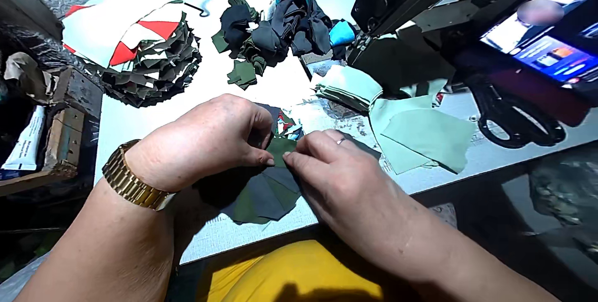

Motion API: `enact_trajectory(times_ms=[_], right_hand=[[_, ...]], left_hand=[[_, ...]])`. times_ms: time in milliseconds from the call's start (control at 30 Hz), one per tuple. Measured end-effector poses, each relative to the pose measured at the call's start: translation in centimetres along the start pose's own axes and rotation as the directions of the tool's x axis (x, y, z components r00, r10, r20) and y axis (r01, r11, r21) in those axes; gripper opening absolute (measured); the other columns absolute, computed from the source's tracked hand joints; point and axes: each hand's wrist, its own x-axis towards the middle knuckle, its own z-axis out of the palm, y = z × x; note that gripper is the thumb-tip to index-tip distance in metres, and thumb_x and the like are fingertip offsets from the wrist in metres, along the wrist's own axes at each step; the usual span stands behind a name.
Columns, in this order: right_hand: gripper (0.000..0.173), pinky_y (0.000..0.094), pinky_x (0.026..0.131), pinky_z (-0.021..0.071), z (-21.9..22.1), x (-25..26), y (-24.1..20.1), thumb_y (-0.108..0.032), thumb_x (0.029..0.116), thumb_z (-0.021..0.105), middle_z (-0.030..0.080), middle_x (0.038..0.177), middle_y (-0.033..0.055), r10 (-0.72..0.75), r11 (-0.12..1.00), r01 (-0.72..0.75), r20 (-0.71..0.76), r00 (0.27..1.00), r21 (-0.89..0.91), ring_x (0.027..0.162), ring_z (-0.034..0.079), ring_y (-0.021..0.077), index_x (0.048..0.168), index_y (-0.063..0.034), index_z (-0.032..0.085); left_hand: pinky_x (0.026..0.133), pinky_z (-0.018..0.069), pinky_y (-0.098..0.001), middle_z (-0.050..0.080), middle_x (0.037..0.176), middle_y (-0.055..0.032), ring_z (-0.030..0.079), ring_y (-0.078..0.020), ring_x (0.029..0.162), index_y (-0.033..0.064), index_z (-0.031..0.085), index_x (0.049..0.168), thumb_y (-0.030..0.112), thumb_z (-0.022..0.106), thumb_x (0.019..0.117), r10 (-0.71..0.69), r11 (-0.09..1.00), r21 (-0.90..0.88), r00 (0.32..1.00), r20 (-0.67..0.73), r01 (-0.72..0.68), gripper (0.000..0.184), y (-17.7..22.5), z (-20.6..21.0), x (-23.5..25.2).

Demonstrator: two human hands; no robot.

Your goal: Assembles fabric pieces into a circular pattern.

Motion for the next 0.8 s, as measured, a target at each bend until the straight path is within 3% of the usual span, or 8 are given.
enact_trajectory(times_ms=[67,167,267,367,500,600,800], right_hand=[[0.022,0.0322,0.066,0.0519,-0.2,-0.4,-1.0,-0.011,0.0936,0.059,0.06,0.094,0.0087,0.001,1.0,-0.001,0.025,1.0,0.004,0.086,0.06,0.024,0.107,-0.0033,0.075],[0.024,0.0244,0.07,0.0518,-1.1,-1.4,-0.7,-0.018,0.0972,0.057,0.06,0.096,0.0014,0.0,0.988,-0.008,0.058,0.998,0.154,0.087,0.059,0.0131,0.109,-0.01,0.076],[0.022,0.0207,0.074,0.0552,-4.0,-2.4,1.5,-0.013,0.0962,0.059,0.066,0.101,-0.0006,0.054,0.976,-0.055,0.008,0.998,0.208,0.089,0.063,0.0067,0.11,-0.0106,0.077],[0.018,0.0179,0.076,0.057,-6.4,-3.7,4.0,-0.009,0.0909,0.062,0.068,0.105,-0.0006,0.108,0.983,-0.105,-0.012,0.994,0.15,0.091,0.066,0.0041,0.1,-0.0108,0.077],[0.013,0.0187,0.079,0.0582,-6.3,-5.3,5.6,-0.016,0.0898,0.066,0.069,0.109,-0.0012,0.105,0.981,-0.111,0.049,0.993,0.159,0.096,0.067,0.0055,0.094,-0.0134,0.078],[0.015,0.0251,0.087,0.0564,-5.2,-5.5,5.5,-0.017,0.0891,0.066,0.07,0.111,0.0016,0.086,0.987,-0.093,0.056,0.995,0.132,0.103,0.066,0.0123,0.094,-0.0121,0.079],[0.016,0.0286,0.08,0.0543,-4.5,-5.2,5.3,-0.01,0.0917,0.062,0.07,0.105,0.006,0.012,0.998,-0.012,0.004,1.0,0.064,0.096,0.065,0.0177,0.093,-0.0082,0.078]], left_hand=[[0.053,0.0484,-0.0257,0.062,0.067,0.0112,0.057,-0.002,0.059,0.0236,0.069,0.079,0.035,0.085,0.0836,0.011,1.0,0.009,1.0,0.018,-0.011,0.021,-0.1,-0.1,-0.1],[0.052,0.046,-0.0233,0.061,0.067,0.0104,0.056,-0.0015,0.059,0.0224,0.069,0.079,0.03,0.083,0.0855,0.044,0.999,-0.031,0.999,0.021,-0.043,0.018,-0.3,-0.3,-0.2],[0.051,0.0454,-0.0207,0.062,0.067,0.0101,0.057,-0.0005,0.06,0.0215,0.07,0.08,0.029,0.082,0.0865,0.071,0.994,-0.084,0.997,0.003,-0.071,0.016,-0.5,-0.4,-0.1],[0.05,0.044,-0.0219,0.06,0.065,0.0099,0.055,-0.001,0.058,0.0218,0.069,0.078,0.032,0.082,0.0871,0.05,0.997,-0.057,0.999,0.0,-0.05,0.019,-0.5,-0.3,0.0],[0.051,0.0443,-0.0238,0.06,0.065,0.0097,0.055,-0.0024,0.057,0.022,0.067,0.075,0.031,0.082,0.0877,-0.002,1.0,-0.007,1.0,0.021,0.002,0.021,-0.1,-0.2,0.1],[0.051,0.0436,-0.0223,0.06,0.065,0.0097,0.055,-0.0011,0.058,0.0216,0.067,0.077,0.031,0.081,0.0881,0.04,0.999,-0.017,0.999,-0.015,-0.04,0.02,-0.3,-0.2,0.1],[0.05,0.0414,-0.0201,0.059,0.065,0.0098,0.053,0.0002,0.057,0.0211,0.07,0.081,0.033,0.078,0.0898,0.047,0.996,-0.074,0.99,-0.133,-0.057,0.016,-0.5,-0.2,0.1]])
